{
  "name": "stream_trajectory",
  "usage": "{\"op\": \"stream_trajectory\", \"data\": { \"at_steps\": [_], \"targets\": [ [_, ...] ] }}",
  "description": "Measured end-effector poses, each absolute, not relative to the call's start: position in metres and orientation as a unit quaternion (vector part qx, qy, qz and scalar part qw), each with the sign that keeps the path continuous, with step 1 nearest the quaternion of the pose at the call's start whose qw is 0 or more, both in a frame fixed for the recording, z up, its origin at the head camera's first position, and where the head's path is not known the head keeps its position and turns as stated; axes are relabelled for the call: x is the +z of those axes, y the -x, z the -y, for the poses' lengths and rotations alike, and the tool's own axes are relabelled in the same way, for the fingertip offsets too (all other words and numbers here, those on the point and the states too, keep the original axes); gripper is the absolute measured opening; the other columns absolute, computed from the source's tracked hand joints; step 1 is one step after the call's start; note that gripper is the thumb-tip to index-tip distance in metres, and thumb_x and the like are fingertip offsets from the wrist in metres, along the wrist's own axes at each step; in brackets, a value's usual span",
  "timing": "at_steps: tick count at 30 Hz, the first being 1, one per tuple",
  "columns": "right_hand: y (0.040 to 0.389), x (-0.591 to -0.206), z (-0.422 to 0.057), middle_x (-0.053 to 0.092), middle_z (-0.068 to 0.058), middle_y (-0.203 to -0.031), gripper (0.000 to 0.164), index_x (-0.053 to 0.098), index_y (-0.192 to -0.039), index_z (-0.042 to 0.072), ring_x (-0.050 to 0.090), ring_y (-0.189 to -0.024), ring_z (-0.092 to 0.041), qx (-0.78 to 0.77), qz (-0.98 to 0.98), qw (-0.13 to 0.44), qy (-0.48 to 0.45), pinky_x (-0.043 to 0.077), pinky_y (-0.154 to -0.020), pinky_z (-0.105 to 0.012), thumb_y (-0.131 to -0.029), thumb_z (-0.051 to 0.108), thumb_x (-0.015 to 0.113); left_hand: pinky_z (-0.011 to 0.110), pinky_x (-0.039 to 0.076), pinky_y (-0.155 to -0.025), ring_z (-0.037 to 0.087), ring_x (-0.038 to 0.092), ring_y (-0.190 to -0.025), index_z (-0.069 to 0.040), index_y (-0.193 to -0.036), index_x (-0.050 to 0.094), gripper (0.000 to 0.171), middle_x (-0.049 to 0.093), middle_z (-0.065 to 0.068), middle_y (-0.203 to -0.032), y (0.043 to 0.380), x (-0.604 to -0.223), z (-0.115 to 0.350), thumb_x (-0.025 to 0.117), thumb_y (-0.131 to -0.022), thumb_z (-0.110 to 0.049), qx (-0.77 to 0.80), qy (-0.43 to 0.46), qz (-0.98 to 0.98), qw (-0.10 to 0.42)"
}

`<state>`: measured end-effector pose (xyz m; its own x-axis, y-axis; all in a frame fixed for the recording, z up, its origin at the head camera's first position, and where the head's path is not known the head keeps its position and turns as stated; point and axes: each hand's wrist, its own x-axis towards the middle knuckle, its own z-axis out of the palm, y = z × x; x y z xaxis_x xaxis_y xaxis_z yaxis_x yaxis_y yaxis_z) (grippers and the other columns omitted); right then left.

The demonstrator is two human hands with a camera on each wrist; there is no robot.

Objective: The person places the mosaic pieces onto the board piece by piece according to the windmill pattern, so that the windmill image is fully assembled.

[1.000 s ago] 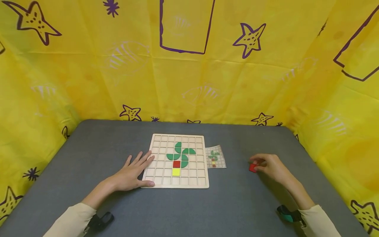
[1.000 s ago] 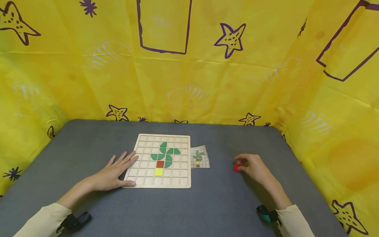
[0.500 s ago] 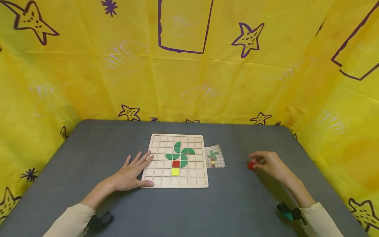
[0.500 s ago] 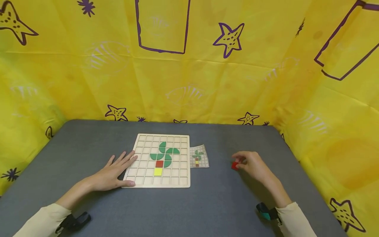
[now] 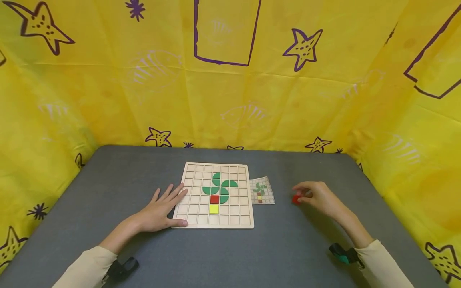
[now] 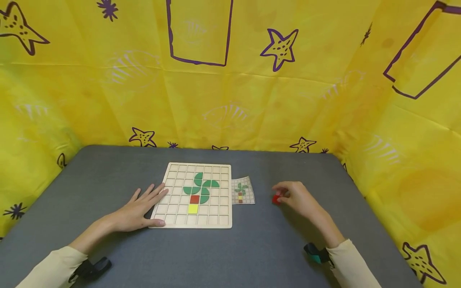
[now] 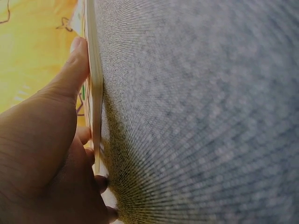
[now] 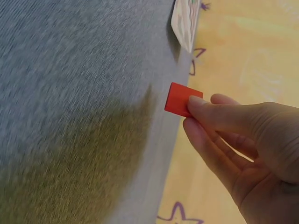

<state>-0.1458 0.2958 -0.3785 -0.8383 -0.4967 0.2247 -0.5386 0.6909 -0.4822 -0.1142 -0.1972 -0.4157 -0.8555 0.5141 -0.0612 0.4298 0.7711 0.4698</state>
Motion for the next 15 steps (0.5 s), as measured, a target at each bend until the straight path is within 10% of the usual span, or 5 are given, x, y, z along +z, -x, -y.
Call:
{"op": "stream_trajectory", "data": {
  "at_steps": [15],
  "targets": [
    [0.139,-0.368,-0.249,0.069,0.001,-0.085,0.028,0.073,-0.102,0.000,0.062,-0.076,-0.011,0.273,0.908,0.015,-0.317,0.057,-0.070,-0.029,-0.076,-0.009,0.078,0.072,-0.001,-0.107,0.052,0.010,-0.144,-0.004,-0.154,0.028,0.101,0.018,0.019,-0.161,0.112,-0.416,0.197,0.067,-0.082,-0.063,0.228,-0.254,-0.936,0.084]
  ]
}}
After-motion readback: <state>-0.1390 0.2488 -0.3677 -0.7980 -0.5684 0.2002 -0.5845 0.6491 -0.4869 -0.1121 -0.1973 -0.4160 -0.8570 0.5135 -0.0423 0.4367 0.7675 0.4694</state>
